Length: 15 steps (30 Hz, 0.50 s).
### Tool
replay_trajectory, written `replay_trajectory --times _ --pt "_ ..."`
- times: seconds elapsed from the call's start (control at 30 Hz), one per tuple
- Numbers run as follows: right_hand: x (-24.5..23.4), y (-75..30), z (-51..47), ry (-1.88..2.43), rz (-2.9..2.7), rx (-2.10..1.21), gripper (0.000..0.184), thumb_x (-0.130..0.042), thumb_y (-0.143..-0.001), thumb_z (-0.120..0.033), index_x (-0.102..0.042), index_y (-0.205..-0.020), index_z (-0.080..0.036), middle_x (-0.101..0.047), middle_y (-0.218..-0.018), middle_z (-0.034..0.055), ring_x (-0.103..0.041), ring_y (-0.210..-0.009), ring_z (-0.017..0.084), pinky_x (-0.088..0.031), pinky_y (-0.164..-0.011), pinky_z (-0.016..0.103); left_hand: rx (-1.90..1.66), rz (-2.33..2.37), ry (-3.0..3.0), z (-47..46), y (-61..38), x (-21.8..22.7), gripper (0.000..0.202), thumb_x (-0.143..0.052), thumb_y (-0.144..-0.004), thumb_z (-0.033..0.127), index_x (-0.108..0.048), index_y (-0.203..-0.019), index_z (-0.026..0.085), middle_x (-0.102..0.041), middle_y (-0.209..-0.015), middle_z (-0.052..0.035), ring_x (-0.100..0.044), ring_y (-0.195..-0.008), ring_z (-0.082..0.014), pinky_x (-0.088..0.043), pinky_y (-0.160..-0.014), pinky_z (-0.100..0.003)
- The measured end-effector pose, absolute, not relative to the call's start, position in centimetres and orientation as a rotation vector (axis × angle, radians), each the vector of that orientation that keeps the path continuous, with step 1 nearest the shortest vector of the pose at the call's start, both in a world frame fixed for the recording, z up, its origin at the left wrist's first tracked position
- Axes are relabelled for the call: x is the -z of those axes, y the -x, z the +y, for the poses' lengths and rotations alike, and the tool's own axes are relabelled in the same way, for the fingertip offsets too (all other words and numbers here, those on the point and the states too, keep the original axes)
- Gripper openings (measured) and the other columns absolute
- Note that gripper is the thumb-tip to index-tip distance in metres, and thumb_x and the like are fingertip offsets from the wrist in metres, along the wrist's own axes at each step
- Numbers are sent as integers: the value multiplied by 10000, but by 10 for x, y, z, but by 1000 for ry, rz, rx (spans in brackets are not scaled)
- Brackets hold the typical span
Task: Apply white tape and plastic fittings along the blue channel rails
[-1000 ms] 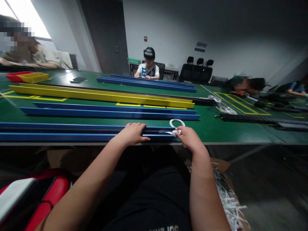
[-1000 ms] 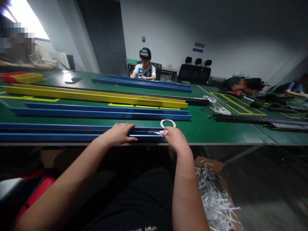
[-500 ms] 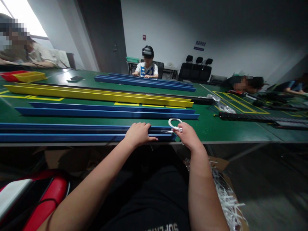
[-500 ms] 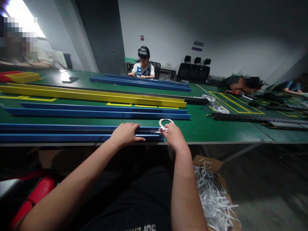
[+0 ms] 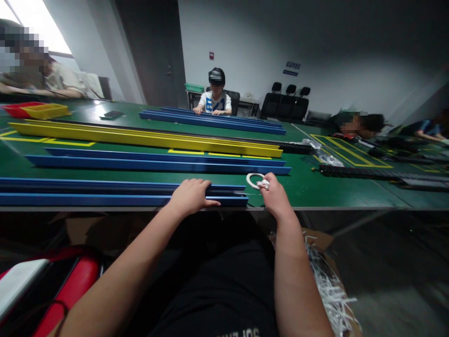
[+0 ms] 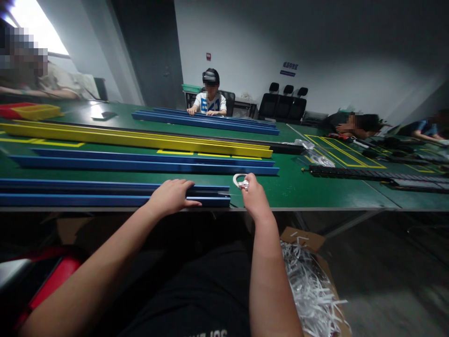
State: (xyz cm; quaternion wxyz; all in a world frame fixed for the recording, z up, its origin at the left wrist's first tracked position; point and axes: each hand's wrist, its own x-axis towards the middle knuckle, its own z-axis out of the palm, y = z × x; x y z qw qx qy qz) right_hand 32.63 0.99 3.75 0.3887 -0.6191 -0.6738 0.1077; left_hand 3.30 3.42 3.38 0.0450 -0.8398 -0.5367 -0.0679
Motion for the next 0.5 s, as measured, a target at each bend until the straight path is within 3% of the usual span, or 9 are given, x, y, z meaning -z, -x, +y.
replay_trajectory --times 0.1,0.3,0.5 --pt "-37 -329 10 1586 -1789 -401 235 -526 -864 -269 -584 -1085 -215 -686 -852 22 -591 -692 156 -369 -605 243 219 -1627 2561 33 -34 -33 785 -482 -729 833 -576 -1238 242 -694 -1129 -115 -614 -1079 -316 -396 -915 -388" --pt "-30 -329 12 1631 -2065 -548 249 -580 -868 -426 -700 -880 -208 -705 -809 31 -611 -740 168 -397 -645 254 266 -1579 2551 34 -31 -28 819 -441 -723 860 -579 -1228 229 -692 -1099 -127 -614 -1064 -326 -396 -900 -399" --pt "-28 -333 10 1601 -2118 -634 236 -540 -887 -355 -722 -910 -206 -721 -843 21 -621 -750 160 -428 -667 255 279 -1566 2551 34 -32 -27 808 -417 -737 859 -583 -1209 224 -690 -1088 -126 -614 -1054 -321 -391 -896 -397"
